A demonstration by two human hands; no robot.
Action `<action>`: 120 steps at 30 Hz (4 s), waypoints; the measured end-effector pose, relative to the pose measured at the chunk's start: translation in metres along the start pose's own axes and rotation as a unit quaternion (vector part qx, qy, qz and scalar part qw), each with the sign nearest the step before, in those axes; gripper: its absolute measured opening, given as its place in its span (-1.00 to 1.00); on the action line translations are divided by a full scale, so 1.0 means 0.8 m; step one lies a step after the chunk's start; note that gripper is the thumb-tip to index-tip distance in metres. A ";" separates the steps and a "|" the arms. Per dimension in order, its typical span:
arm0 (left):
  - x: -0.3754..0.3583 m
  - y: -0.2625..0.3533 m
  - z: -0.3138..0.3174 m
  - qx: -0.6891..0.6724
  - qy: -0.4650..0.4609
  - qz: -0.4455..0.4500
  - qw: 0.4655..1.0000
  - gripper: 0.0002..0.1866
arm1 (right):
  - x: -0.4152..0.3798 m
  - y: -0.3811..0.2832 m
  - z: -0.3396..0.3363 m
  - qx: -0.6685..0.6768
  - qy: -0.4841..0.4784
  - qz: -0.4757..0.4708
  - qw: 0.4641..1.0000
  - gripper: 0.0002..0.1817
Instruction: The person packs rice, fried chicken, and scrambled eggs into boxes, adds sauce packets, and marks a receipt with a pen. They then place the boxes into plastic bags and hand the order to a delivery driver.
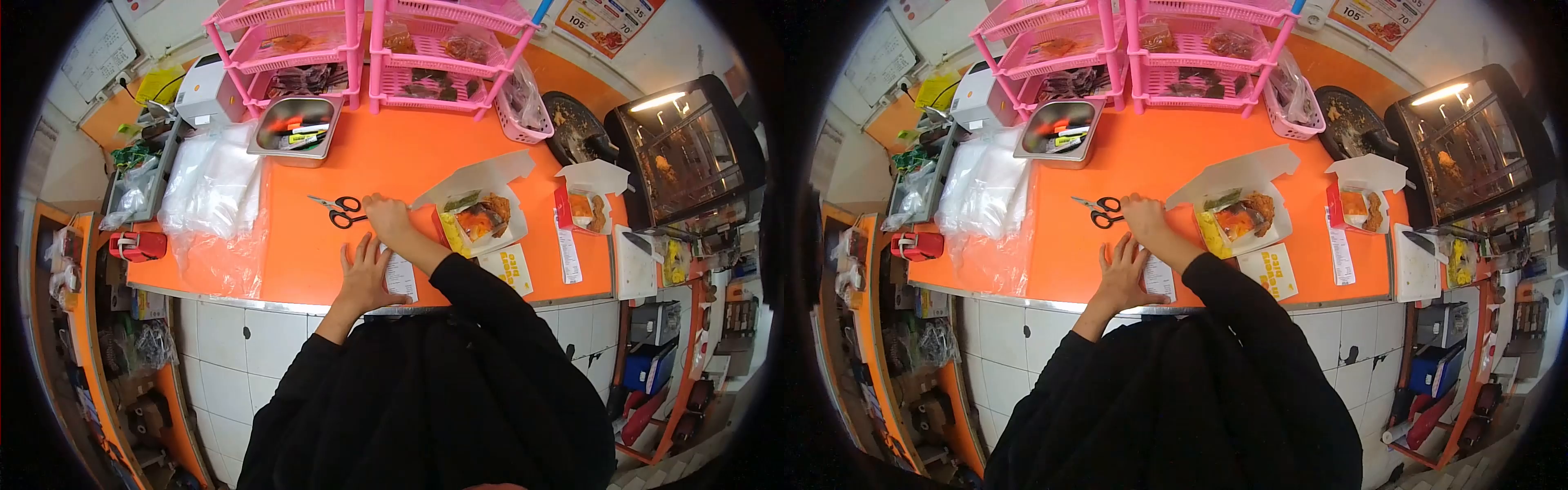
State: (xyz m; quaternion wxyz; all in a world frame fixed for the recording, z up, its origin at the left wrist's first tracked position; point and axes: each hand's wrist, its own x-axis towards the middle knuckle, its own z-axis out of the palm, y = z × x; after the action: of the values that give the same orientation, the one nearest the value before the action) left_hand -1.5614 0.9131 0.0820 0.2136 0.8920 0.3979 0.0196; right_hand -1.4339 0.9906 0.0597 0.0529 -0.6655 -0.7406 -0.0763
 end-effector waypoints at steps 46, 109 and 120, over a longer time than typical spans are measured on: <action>-0.005 -0.003 0.002 -0.106 0.078 -0.027 0.991 0.50 | -0.082 0.029 0.023 0.655 0.062 0.155 0.737 -0.66; -0.003 -0.002 0.000 -0.092 0.056 -0.027 0.994 0.50 | -0.154 0.014 -0.006 0.562 0.050 0.108 0.818 -0.71; -0.004 -0.002 -0.001 -0.103 0.054 -0.030 0.993 0.50 | -0.177 0.016 -0.006 0.579 0.068 0.153 0.798 -0.71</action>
State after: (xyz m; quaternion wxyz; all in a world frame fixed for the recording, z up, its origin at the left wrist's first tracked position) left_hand -1.5643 0.9119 0.0823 0.2827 0.8507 0.4314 0.1018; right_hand -1.4056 0.8527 0.0398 0.4899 -0.6087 -0.5293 0.3307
